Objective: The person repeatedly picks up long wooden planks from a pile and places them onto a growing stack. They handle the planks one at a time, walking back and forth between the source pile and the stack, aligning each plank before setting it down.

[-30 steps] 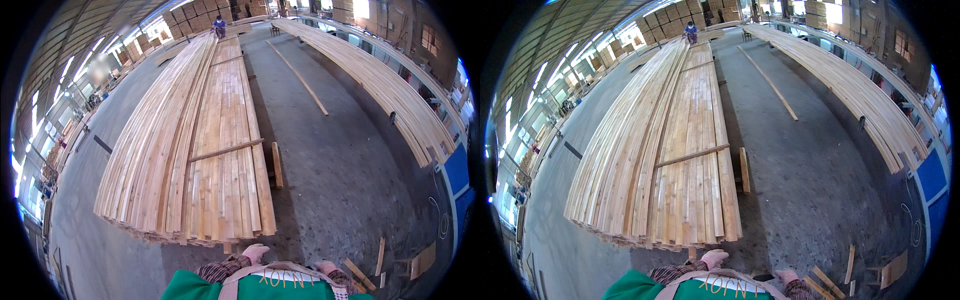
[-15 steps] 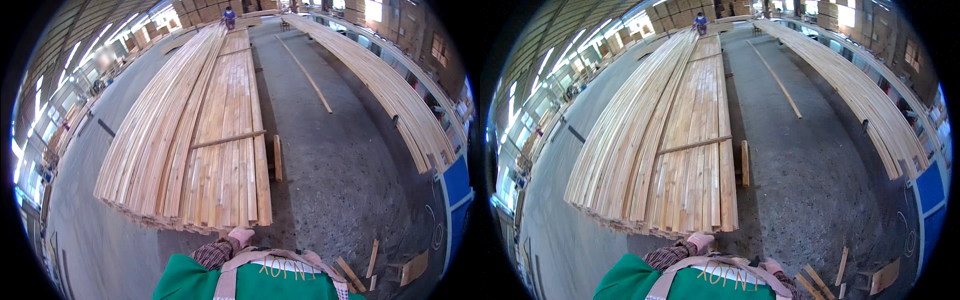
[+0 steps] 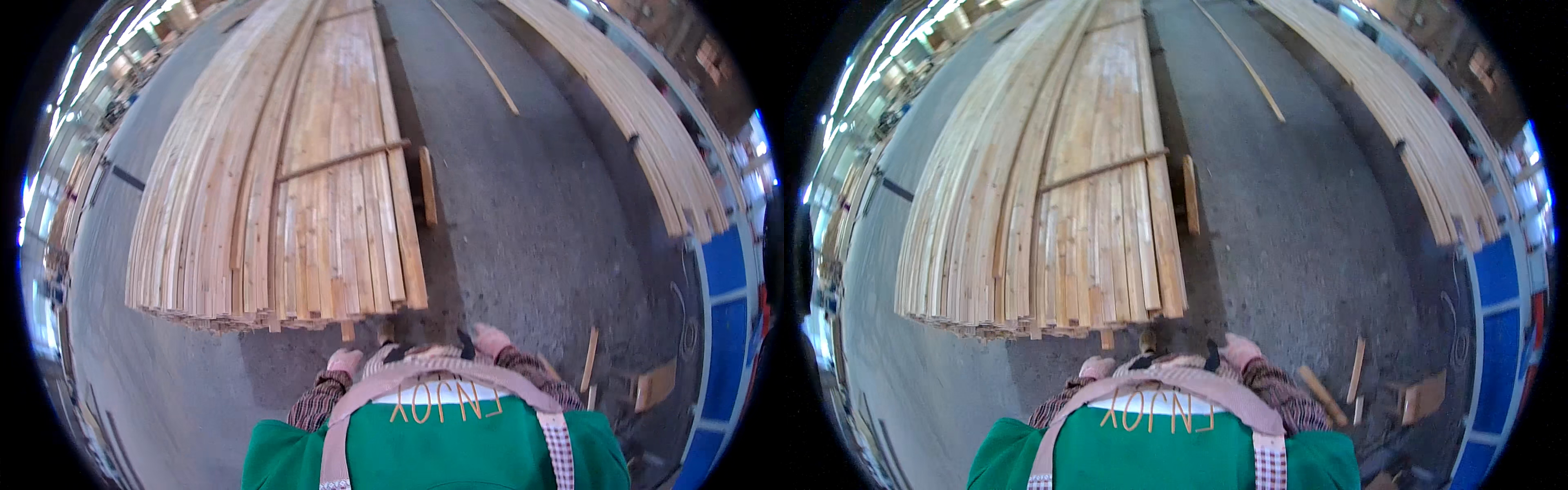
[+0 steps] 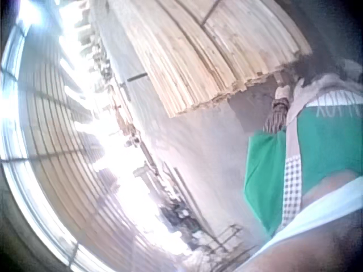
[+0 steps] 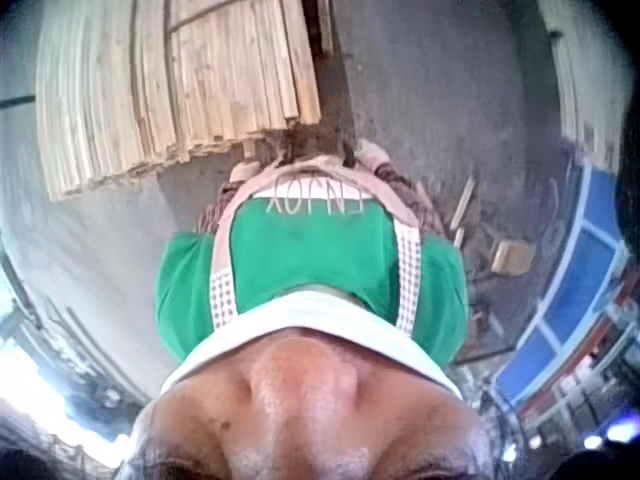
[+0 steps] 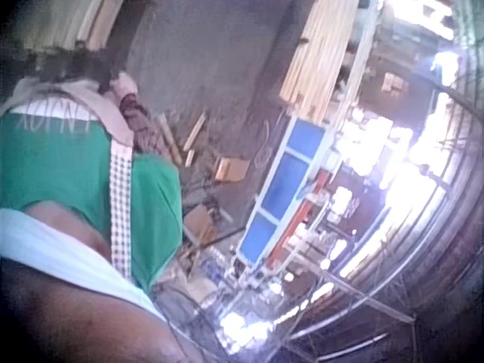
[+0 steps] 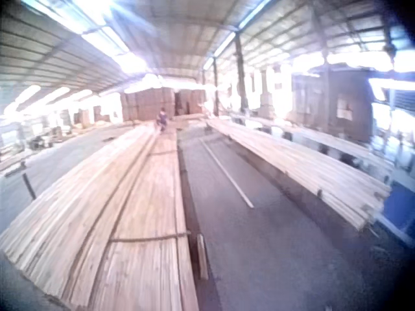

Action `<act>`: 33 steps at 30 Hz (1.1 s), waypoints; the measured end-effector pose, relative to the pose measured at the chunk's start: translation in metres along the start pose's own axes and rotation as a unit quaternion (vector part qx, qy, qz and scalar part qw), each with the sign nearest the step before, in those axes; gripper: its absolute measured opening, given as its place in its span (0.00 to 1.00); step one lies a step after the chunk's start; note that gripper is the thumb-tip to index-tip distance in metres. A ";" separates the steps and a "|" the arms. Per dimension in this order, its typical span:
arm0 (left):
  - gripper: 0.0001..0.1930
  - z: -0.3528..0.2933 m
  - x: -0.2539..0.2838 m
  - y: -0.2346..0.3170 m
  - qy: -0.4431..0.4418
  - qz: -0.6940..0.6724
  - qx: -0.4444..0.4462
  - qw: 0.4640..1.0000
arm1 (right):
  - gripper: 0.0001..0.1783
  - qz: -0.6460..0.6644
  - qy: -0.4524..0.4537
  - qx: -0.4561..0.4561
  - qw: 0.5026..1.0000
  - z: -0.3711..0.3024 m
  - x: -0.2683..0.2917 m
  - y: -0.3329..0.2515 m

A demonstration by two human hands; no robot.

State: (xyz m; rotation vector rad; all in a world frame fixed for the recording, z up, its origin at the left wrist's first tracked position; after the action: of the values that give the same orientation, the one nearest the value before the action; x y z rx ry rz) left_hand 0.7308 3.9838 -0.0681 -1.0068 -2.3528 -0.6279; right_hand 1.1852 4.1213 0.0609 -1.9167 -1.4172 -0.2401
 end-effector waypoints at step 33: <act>0.36 -0.018 -0.056 0.418 -0.218 0.257 -0.360 0.870 | 0.31 0.547 0.122 -0.424 0.711 -0.193 -0.409 0.147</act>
State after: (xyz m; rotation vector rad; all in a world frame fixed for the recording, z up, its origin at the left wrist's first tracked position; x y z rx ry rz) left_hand 1.0851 4.2027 0.0010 -2.2125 -2.0338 -1.1859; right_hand 1.2130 3.6698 -0.0861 -2.9473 0.3015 -0.5787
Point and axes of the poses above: each hand's wrist, its own z-axis towards the middle knuckle, its own x-axis out of the back of the hand, y = z × x, the point moved 2 cm from there along z, towards the middle knuckle, and after that the axes turned 3 degrees about -y, right-handed, at the moved point
